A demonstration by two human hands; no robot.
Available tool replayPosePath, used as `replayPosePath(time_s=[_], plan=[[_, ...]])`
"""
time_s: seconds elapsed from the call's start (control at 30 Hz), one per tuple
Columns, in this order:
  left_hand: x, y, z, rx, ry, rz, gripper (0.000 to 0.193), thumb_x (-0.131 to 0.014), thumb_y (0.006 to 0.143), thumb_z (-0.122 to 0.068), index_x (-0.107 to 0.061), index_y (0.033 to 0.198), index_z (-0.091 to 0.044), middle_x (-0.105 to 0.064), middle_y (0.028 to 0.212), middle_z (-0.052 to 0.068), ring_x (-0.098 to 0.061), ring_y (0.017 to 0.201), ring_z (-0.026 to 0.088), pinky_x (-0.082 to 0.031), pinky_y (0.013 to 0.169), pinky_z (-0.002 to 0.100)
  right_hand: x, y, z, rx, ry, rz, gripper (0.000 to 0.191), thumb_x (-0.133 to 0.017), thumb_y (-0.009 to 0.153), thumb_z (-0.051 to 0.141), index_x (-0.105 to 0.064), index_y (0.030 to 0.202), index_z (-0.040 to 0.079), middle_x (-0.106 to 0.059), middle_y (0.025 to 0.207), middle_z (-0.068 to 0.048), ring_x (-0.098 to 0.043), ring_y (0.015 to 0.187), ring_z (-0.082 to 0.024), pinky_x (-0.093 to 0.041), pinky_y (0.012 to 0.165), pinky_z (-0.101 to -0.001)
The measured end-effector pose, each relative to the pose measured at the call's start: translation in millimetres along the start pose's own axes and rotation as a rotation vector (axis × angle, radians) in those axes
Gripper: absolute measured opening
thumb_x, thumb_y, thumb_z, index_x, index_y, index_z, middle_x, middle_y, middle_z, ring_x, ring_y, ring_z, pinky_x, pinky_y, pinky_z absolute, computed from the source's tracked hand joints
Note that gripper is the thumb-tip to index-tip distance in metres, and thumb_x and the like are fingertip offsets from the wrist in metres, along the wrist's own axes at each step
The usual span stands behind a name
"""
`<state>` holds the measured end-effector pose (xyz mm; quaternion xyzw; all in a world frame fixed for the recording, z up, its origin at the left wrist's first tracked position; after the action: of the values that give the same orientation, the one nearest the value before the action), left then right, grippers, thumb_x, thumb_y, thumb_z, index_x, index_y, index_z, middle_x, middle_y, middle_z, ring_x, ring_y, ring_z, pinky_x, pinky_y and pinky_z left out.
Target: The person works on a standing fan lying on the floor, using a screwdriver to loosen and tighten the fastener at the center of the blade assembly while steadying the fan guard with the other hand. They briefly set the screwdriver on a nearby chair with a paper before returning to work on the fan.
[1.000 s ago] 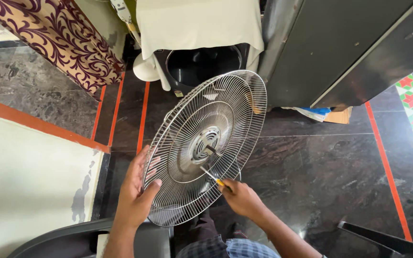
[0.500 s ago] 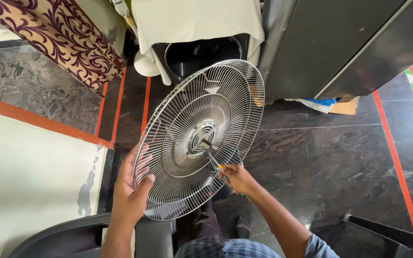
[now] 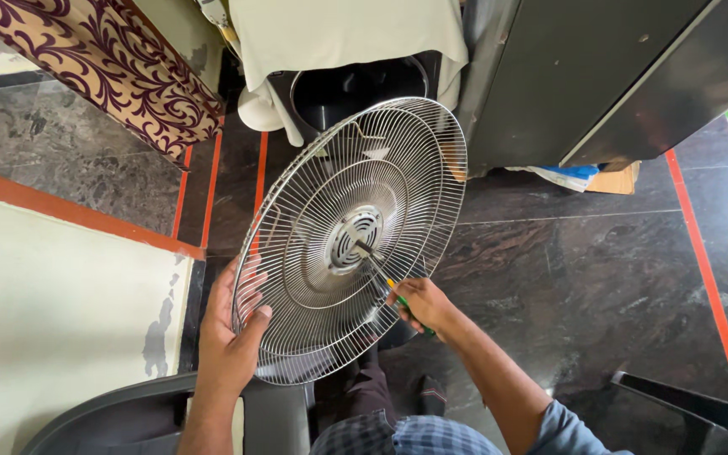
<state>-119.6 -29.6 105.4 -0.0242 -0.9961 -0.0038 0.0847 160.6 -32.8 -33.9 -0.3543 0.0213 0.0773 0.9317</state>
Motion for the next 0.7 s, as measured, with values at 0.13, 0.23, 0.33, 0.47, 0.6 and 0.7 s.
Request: replayPosePath(time_s=[0.13,0.23,0.33,0.47,0.6,0.7], plan=[[-0.9,-0.5,-0.5,0.004,-0.005,-0.007,0.072,-0.058,0.083,0.009,-0.041,0.152,-0.002,-0.054,0.148,0.011,-0.054,0.134,0.021,-0.041,0.112,0.037,3.0,1.7,0.0,-0.017,-0.078,0.007,0.038,-0.041,0.105,0.026,-0.069,0.095,0.002,-0.053,0.056,-0.002,-0.04,0.037,-0.008,-0.035,0.035,-0.0274],[-0.7,-0.5,-0.9,0.005,0.002,-0.008,0.072,-0.058,0.083,0.009,-0.041,0.152,-0.002,-0.054,0.149,0.011,-0.055,0.134,0.021,-0.041,0.112,0.037,3.4,2.4,-0.3,-0.016,-0.062,0.003,0.037,-0.043,0.105,0.025,-0.069,0.094,0.002,-0.053,0.056,-0.002,-0.04,0.037,-0.009,-0.034,0.035,-0.0277],[-1.0,-0.4,-0.7,-0.01,-0.013,-0.002,0.072,-0.058,0.083,0.008,-0.041,0.152,-0.003,-0.054,0.149,0.011,-0.056,0.133,0.022,-0.042,0.111,0.037,3.1,2.0,-0.8,-0.002,-0.067,-0.003,0.037,-0.044,0.105,0.025,-0.07,0.094,0.002,-0.053,0.055,-0.002,-0.041,0.037,-0.009,-0.035,0.035,-0.0278],[-1.0,0.4,0.8,-0.023,-0.028,-0.005,0.07,-0.058,0.084,0.008,-0.042,0.152,-0.002,-0.055,0.149,0.012,-0.056,0.133,0.023,-0.042,0.112,0.037,1.7,1.2,-1.8,-0.021,-0.072,0.006,0.037,-0.044,0.105,0.027,-0.069,0.095,0.002,-0.053,0.055,-0.002,-0.041,0.037,-0.008,-0.035,0.035,-0.0271],[-1.0,-0.6,2.0,-0.03,-0.017,-0.012,0.07,-0.057,0.084,0.007,-0.042,0.152,-0.002,-0.055,0.149,0.013,-0.055,0.134,0.023,-0.041,0.113,0.038,0.4,-0.1,-3.0,-0.016,-0.05,0.015,0.036,-0.046,0.104,0.028,-0.07,0.096,0.002,-0.054,0.056,-0.002,-0.041,0.037,-0.008,-0.035,0.035,-0.0263],[-1.1,-0.9,2.3,-0.024,-0.024,-0.018,0.07,-0.058,0.085,0.006,-0.041,0.152,-0.002,-0.054,0.149,0.013,-0.055,0.135,0.023,-0.041,0.113,0.038,0.8,0.0,-4.2,-0.019,-0.032,-0.005,0.036,-0.047,0.104,0.028,-0.071,0.096,0.002,-0.054,0.056,-0.001,-0.042,0.037,-0.008,-0.035,0.035,-0.0263]])
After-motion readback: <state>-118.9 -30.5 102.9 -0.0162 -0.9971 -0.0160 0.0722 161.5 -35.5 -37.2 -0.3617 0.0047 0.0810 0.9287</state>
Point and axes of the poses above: each hand's wrist, its own y-axis towards the middle knuckle, its own x-axis out of the back of the hand, z = x × y, the point moved 2 cm from there along y, towards the middle knuckle
